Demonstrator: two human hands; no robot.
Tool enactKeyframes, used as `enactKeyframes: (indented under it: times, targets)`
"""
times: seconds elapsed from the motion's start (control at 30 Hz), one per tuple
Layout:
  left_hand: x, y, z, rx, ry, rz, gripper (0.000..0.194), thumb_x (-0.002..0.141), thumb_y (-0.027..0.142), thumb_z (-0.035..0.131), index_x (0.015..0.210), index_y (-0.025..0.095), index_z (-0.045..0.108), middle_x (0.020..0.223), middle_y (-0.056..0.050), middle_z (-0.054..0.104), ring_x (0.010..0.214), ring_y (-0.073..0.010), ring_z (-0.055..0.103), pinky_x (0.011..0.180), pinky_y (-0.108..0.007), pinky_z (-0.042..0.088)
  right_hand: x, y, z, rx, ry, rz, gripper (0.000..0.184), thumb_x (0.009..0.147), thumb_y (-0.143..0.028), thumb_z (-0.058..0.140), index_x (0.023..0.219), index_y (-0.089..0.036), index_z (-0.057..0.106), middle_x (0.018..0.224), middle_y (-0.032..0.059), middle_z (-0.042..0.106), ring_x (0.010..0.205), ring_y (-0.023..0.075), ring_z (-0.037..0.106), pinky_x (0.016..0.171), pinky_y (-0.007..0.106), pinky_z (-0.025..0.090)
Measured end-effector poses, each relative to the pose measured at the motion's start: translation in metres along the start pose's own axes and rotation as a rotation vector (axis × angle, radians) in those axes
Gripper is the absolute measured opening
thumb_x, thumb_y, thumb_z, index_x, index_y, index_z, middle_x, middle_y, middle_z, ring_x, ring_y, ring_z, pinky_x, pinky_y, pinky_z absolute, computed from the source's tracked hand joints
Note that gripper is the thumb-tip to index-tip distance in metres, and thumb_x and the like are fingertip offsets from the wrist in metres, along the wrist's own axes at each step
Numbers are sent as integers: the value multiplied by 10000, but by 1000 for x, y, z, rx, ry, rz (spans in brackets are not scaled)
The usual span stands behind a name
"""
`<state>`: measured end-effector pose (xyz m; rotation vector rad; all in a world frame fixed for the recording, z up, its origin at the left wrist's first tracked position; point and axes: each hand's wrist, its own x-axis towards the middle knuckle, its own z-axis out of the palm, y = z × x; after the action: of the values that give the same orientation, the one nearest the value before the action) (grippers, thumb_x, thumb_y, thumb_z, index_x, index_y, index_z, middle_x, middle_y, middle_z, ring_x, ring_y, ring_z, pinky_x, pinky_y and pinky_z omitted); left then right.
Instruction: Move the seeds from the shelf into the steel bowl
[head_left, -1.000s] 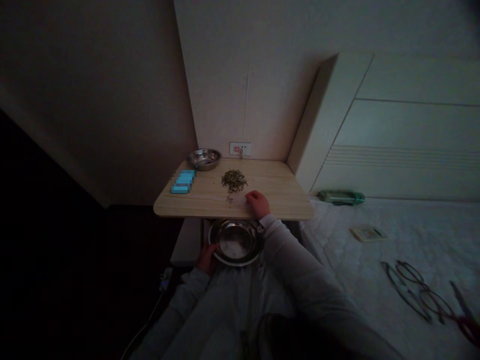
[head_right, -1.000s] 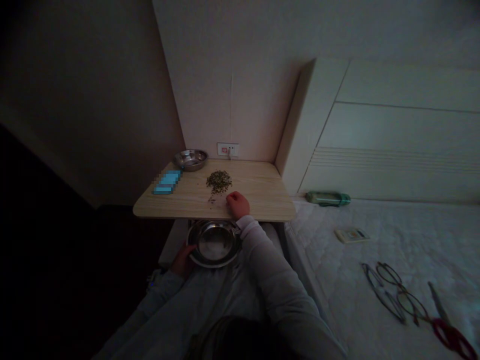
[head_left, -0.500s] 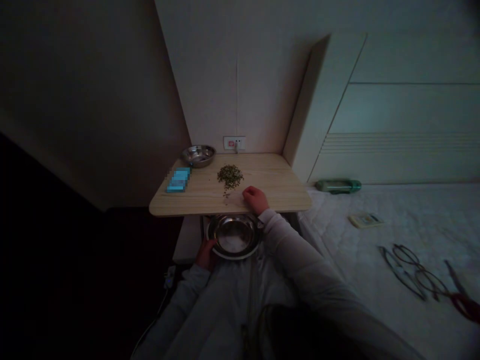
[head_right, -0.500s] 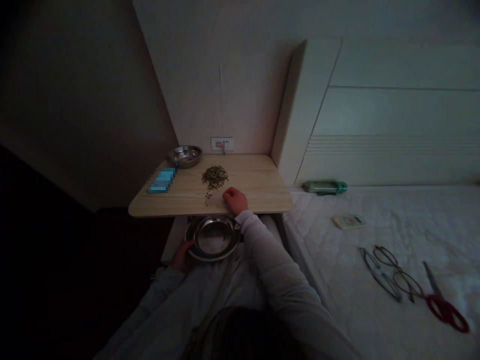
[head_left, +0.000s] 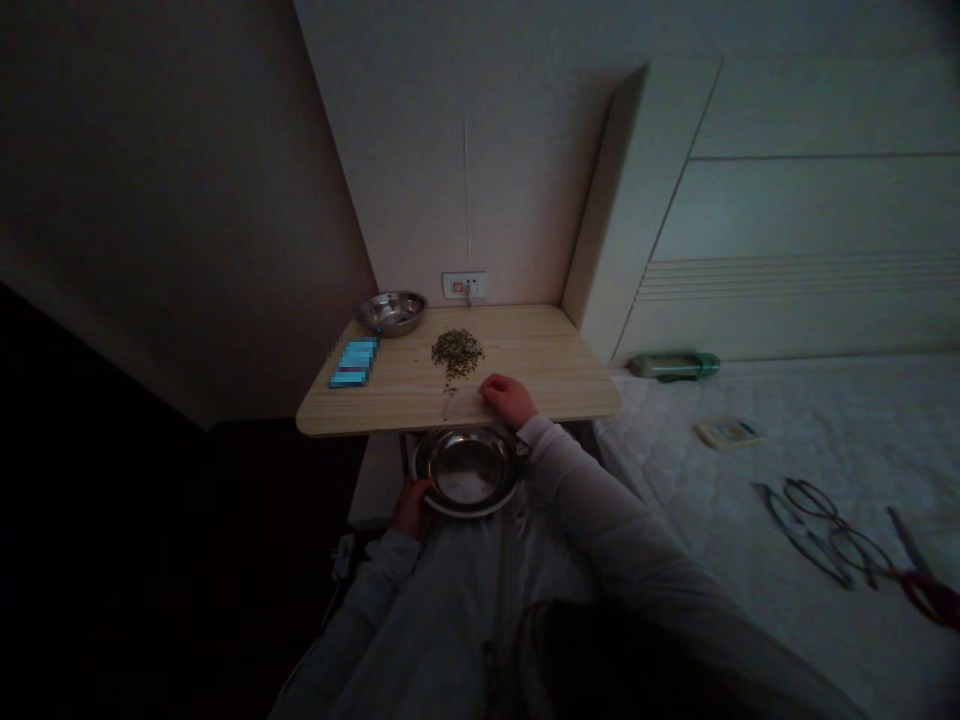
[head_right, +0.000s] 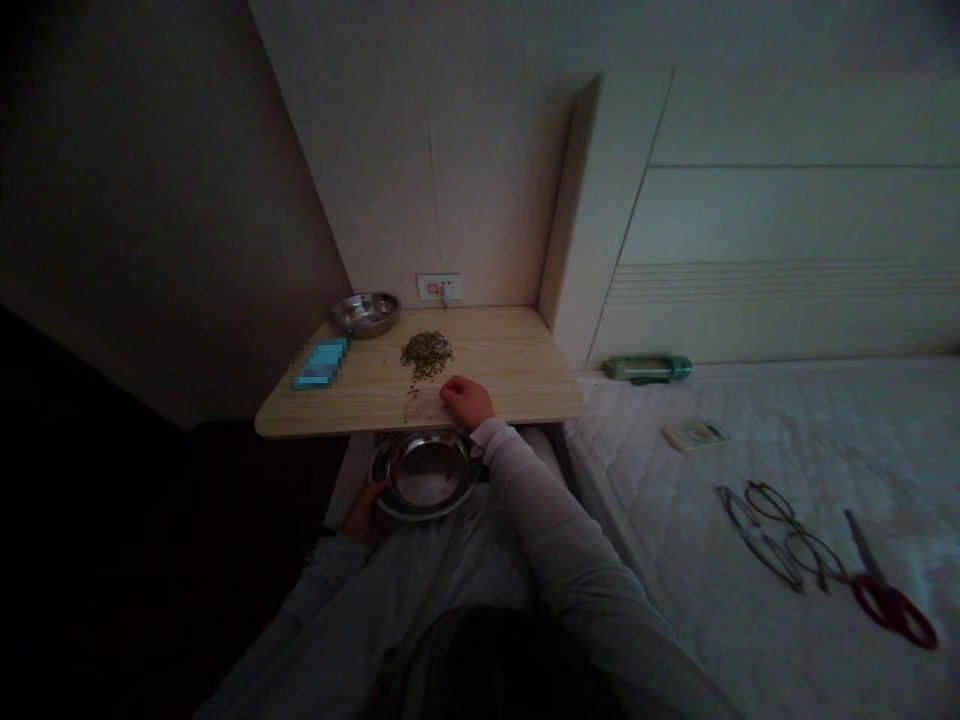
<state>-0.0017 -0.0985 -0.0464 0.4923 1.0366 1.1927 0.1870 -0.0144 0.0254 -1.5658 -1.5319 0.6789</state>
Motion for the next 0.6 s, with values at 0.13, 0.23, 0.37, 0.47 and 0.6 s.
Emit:
enactKeyframes:
  times: [0.13, 0.23, 0.37, 0.47, 0.6]
  targets:
    - [-2, 1, 2, -19, -19, -15, 323, 540, 192, 595, 863, 178, 604, 657, 2, 639, 770, -207, 599, 695, -325, 440, -1, -1, -1, -8, -13, -7, 122, 664, -229, 466, 664, -173, 574, 574, -21, 574, 584, 101, 498, 564, 206, 357]
    - [-4, 4, 5, -18, -3, -11, 312, 544, 191, 587, 854, 170, 597, 639, 15, 637, 710, -187, 602, 663, -308, 438, -1, -1, -1, -28, -23, -20, 129, 669, -225, 461, 665, -172, 579, 587, -22, 575, 600, 99, 501, 584, 205, 363]
    - [-5, 5, 7, 0, 32, -3, 287, 544, 190, 585, 830, 177, 596, 660, 19, 643, 676, -171, 599, 633, -290, 437, -1, 0, -1, -21, -45, -26, 135, 676, -230, 462, 672, -171, 583, 595, -20, 579, 610, 101, 505, 609, 211, 372]
    - [-3, 3, 5, -2, 21, -2, 285, 546, 190, 586, 830, 179, 599, 661, 12, 643, 701, -182, 601, 646, -298, 442, -1, 0, -1, -7, -48, -20, 129, 676, -239, 470, 670, -173, 581, 592, -20, 581, 607, 102, 506, 608, 212, 375]
    - [-1, 0, 0, 11, 29, 5, 262, 544, 188, 599, 806, 186, 603, 669, 0, 640, 786, -203, 595, 702, -316, 440, 0, 2, 0, 58, -61, -33, 124, 673, -230, 468, 676, -169, 576, 577, -22, 579, 595, 100, 512, 616, 213, 384]
